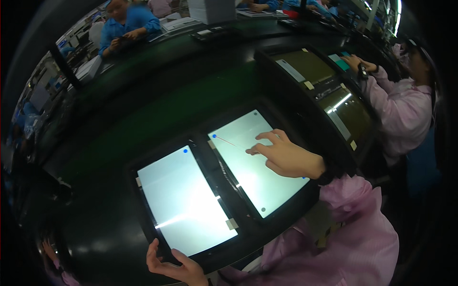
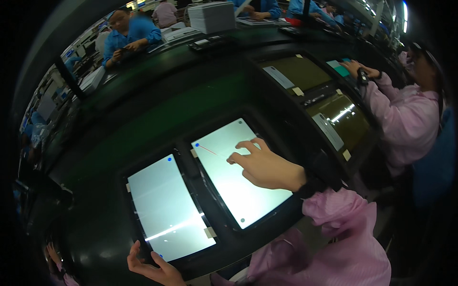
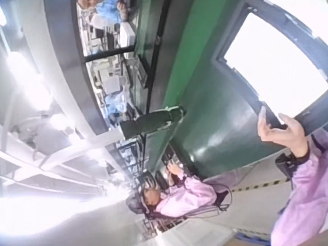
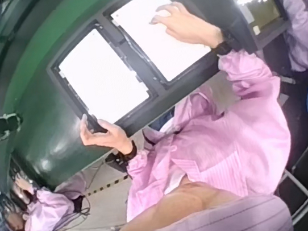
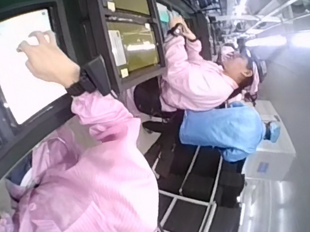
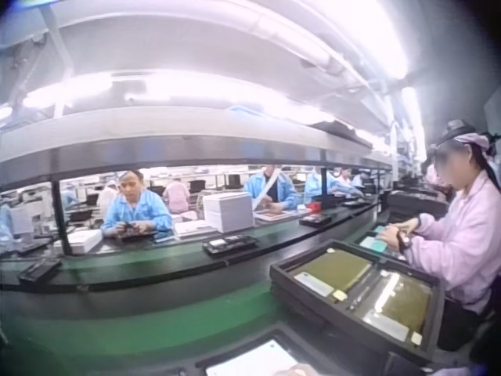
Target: Testing tablet screens for touch responsiveness and display quality on a manufacturing assembly line.
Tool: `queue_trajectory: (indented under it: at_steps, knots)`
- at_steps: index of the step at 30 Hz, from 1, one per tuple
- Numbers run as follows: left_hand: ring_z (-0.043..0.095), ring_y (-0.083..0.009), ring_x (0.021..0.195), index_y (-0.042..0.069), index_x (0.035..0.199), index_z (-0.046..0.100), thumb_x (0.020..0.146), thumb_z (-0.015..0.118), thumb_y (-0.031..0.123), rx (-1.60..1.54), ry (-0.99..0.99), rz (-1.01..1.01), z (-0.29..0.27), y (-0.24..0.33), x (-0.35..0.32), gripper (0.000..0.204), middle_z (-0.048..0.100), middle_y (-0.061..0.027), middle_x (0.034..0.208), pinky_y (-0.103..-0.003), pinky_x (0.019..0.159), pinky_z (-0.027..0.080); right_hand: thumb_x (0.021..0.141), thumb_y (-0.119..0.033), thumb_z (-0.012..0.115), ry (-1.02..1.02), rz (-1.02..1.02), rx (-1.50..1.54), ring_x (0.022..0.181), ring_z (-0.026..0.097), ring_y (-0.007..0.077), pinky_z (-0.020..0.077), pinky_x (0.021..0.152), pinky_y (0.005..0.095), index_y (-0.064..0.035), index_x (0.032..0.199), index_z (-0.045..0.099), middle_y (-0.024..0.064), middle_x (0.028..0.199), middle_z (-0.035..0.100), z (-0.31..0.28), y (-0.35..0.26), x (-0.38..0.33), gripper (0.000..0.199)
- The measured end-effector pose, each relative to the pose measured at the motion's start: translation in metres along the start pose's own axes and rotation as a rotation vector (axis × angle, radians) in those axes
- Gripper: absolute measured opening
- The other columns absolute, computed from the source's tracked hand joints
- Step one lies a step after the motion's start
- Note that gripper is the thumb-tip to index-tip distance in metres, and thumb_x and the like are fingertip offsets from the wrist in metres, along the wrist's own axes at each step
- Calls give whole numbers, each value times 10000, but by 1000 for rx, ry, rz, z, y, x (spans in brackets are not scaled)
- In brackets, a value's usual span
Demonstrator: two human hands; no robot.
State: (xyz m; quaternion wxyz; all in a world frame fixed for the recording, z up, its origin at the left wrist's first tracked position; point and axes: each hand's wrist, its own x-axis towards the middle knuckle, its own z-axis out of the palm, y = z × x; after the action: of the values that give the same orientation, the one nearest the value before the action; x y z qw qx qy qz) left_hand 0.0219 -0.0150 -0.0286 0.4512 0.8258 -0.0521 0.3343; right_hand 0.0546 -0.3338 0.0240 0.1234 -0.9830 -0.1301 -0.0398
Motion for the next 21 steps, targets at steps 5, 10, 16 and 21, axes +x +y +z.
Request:
queue_trajectory:
  at_steps: [5,10,16,21]
  knots:
    - [506,-334,1034,-37,1177,347,845,552,59,6,-16,9,3,3,1,402,492,-225,1142,-427,939,357,796,-9,512,-59,134,59,1214,415,316,254,1051,499,-47,1199,495,91,1156,561,-14,0,-67,405]
    - [507,-335,1034,-39,1173,353,849,554,74,-28,-9,0,4,5,0,397,503,-220,1128,-424,938,365,790,-1,507,-88,212,95,1221,406,306,237,1062,503,-51,1226,494,87,1136,574,-19,-4,-110,439]
    - [512,-324,1030,-34,1177,354,849,554,75,38,-25,6,3,6,-1,399,512,-209,1129,-411,942,371,772,-3,517,-82,282,74,1219,408,301,229,1062,507,-53,1224,500,101,1141,570,-21,-7,-137,455]
    - [523,-297,1048,-23,1183,375,850,528,1,-102,-195,-71,-8,1,10,367,519,-189,1149,-418,946,379,751,53,474,90,376,277,1195,430,294,296,1034,430,-41,1211,518,122,1156,551,-22,-2,-133,472]
